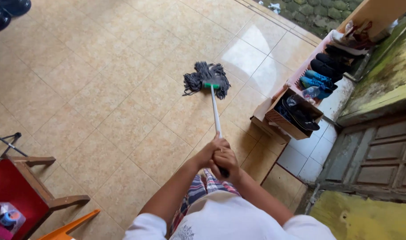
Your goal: The person is mopping a tiled floor using a mop, moving it across the surface and around objects.
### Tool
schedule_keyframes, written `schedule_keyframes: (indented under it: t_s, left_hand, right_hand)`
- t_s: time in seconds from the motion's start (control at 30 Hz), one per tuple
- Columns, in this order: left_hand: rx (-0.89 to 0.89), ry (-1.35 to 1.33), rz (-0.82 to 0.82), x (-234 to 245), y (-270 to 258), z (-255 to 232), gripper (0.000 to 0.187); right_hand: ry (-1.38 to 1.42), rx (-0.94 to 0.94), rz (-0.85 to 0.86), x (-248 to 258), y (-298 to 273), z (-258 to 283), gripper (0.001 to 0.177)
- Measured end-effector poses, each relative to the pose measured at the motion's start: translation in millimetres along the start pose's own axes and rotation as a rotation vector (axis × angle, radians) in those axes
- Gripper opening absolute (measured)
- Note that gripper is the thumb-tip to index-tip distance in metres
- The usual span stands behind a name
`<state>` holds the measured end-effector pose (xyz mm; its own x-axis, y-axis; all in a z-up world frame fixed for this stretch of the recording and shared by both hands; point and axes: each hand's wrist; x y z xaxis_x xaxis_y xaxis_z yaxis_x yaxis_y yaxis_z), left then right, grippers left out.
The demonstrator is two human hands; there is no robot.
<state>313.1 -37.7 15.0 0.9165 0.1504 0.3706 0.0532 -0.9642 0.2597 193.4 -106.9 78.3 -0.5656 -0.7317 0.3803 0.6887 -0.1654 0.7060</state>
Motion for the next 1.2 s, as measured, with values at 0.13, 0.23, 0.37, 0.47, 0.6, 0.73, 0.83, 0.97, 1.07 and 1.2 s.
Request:
schedule_keyframes:
  t_s: [0.13,0.23,0.37,0.47,0.6,0.73,0.83,0.97,1.07,1.2]
  left_hand:
    - [-0.010,-0.051,0.104,21,28,-39,0.011]
    - [-0.003,-0.060,0.093,27,54,-10,0.014]
    - [-0.071,-0.044,0.019,29,98,100,0.025]
    - [-0.022,-0.058,-0.059,24,118,177,0.008]
    - [0.275,-0.046,-0.315,-5,128,170,0.030]
    - [0.231,-0.593,-0.350,-3,148,67,0.047]
    - [0.075,-0.216,-0.292,7,185,14,0.046]
    - [0.050,-0.041,-0.244,17,231,19,0.054]
    - [0.096,-0.007,-0.183,27,270,73,0.060]
    - [0.139,-0.026,-0.168,14,309,150,0.048]
  right_hand:
    - [0.031,-0.011,-0.119,23,27,25,0.025]
    - [-0.003,0.012,-0.162,25,33,-9,0.025]
    - [-0.133,-0.030,-0.158,19,31,-99,0.024]
    - [-0.118,-0.043,-0.044,16,37,-153,0.022]
    - [-0.078,0.023,0.031,39,45,-149,0.014]
    - [-0.049,-0.172,-0.012,94,75,-109,0.027]
    - [-0.034,-0.217,-0.058,134,105,-98,0.027]
    - [-0.046,-0.131,-0.230,149,121,-133,0.017]
    - [-0.082,-0.115,-0.256,153,112,-194,0.019]
    - [-0.084,-0.140,-0.145,155,86,-266,0.026]
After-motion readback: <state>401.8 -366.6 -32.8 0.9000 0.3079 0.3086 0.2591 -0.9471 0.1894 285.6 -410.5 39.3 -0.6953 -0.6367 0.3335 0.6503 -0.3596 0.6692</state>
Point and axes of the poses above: each hand's wrist, its own y-axis towards the middle knuckle, its own x-axis out of the back of the hand, z = x × y, and after that the axes turned 3 degrees about -y, right-handed
